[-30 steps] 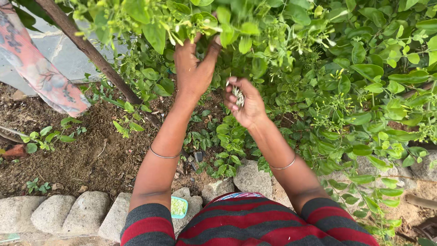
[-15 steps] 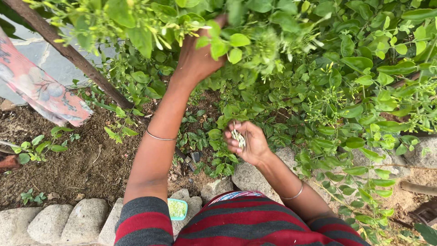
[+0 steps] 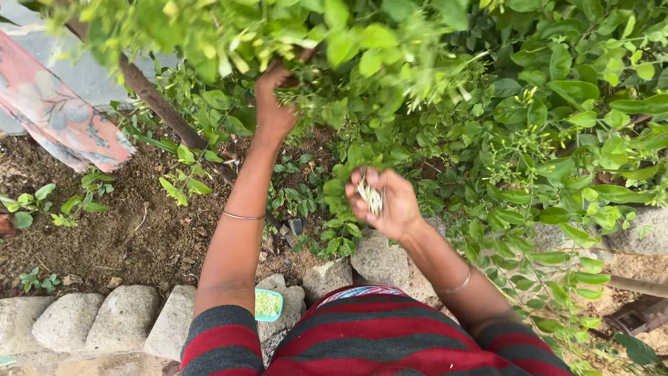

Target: The person picks white flowers from a green bush by hand and collects them in their palm.

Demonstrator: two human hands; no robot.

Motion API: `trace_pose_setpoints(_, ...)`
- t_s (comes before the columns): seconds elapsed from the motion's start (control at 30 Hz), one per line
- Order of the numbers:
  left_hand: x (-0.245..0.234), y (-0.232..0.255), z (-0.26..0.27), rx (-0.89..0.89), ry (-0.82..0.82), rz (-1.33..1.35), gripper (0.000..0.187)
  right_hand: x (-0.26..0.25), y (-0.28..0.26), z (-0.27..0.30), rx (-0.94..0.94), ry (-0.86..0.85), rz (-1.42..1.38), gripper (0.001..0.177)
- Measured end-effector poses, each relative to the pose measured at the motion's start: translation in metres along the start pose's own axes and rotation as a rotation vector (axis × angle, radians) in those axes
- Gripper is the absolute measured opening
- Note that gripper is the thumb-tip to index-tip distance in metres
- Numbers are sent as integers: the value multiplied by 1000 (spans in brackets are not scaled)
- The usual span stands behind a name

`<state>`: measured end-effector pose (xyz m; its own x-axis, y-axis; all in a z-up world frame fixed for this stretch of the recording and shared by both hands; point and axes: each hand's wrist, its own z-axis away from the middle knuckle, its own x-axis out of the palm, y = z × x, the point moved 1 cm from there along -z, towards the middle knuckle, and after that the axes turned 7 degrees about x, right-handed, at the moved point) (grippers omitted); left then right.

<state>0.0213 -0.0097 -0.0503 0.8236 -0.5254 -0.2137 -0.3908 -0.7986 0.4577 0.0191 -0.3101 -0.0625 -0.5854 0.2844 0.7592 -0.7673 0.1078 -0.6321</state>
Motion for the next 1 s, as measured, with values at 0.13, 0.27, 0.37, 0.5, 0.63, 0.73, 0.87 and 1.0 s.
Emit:
trace_pose_setpoints(0.13,9,-10,2,265,117,290,41,20,-26,-36,-116,130,150,22)
trace_pose_setpoints(0.27,0,1,-1,-194,-207,356,56,26,-48,-69,-250,240,180,21)
trace_pose_setpoints(0.37,-12,7,-15,-427,-274,523,47,22,-51,-80,-307,256,126,19)
trace_pose_setpoints(0.5,-11,11,-28,-720,-209,596,35,23,-49,-85,-327,236,95,24)
trace_pose_setpoints(0.63,-10,36,-46,-686,-120,563,51,30,-46,-89,-355,315,141,28)
trace_pose_setpoints(0.73,-20,67,-52,-582,-126,530,86,33,-43,-89,-379,334,226,30)
trace_pose_setpoints(0.87,-24,80,-61,-545,-98,592,100,38,-41,-86,-365,277,207,28)
trace_pose_setpoints(1.0,-20,53,-61,-643,-238,367,68,44,-41,-81,-332,280,212,21)
